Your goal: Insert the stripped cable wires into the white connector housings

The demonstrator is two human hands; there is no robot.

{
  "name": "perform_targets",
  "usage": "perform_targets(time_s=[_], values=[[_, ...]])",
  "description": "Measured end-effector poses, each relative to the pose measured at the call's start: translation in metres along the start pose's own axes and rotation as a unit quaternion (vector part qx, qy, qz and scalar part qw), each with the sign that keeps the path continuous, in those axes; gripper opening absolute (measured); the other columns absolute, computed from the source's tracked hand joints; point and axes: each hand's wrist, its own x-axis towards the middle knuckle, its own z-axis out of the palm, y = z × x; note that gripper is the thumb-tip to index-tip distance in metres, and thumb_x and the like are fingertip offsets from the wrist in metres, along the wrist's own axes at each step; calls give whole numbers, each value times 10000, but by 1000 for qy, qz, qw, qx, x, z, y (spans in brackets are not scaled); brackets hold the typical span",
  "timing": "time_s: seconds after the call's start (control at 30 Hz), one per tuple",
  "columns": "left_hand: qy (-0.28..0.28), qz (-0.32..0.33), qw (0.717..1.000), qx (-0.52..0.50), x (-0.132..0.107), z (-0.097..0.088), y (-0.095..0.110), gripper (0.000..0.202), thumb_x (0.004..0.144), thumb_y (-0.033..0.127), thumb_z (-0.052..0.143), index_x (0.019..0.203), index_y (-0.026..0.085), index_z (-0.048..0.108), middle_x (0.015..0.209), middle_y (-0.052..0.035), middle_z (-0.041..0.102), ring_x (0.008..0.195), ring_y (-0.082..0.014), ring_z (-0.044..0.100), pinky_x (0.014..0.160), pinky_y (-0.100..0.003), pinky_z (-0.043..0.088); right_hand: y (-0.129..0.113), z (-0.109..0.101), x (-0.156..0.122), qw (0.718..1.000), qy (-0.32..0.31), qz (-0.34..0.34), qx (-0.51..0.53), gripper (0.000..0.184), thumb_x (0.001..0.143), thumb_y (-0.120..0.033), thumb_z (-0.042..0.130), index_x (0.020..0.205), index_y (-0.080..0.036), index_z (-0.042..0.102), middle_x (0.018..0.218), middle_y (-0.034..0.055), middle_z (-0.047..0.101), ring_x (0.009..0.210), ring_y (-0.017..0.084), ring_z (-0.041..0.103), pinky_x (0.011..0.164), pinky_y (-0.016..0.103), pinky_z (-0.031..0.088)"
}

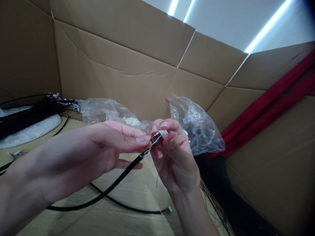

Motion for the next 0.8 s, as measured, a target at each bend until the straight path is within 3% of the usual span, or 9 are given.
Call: perform_targets(time_s=[0.17, 0.33, 0.43, 0.63, 0.8], values=[[-12, -10, 1000, -23, 0, 3, 2, 253, 942, 224, 548, 796, 172, 748, 1123, -65, 726, 1103, -212, 665, 896, -260, 594, 1, -1, 1, 999, -12, 17, 46, 70, 783, -229, 828, 794, -266, 769, 704, -55, 684, 555, 16, 583, 534, 69, 510], [-30, -11, 999, -33, 0, 6, 2, 330, 982, 172, 453, 1017, 195, 780, 1167, -43, 719, 1152, -177, 655, 936, -237, 571, 1, -1, 0, 999, 5, 18, 32, 69, 778, -254, 832, 791, -279, 769, 697, -55, 677, 556, 24, 576, 525, 73, 509], [-24, -18, 999, -16, 1, 4, 0, 328, 989, 210, 455, 1041, 197, 778, 1164, -43, 722, 1170, -191, 646, 949, -249, 572, 1, -1, 0, 999, 4, 19, 36, 65, 787, -253, 826, 796, -273, 764, 702, -62, 674, 561, 16, 579, 538, 63, 510], [-29, -30, 999, -32, 3, -6, -1, 179, 898, 317, 634, 868, 203, 770, 1085, -51, 704, 1191, -262, 612, 936, -297, 587, 1, 1, 1, 999, -10, 16, 51, 51, 804, -226, 808, 815, -250, 764, 707, -67, 686, 563, 7, 579, 556, 52, 511], [-33, -47, 997, -48, 2, -8, -1, 170, 891, 300, 626, 820, 193, 738, 1072, -46, 686, 1226, -311, 575, 967, -376, 568, 0, 1, -1, 998, -11, 11, 63, 43, 806, -196, 800, 818, -220, 767, 725, -60, 707, 572, 10, 598, 569, 50, 525]])
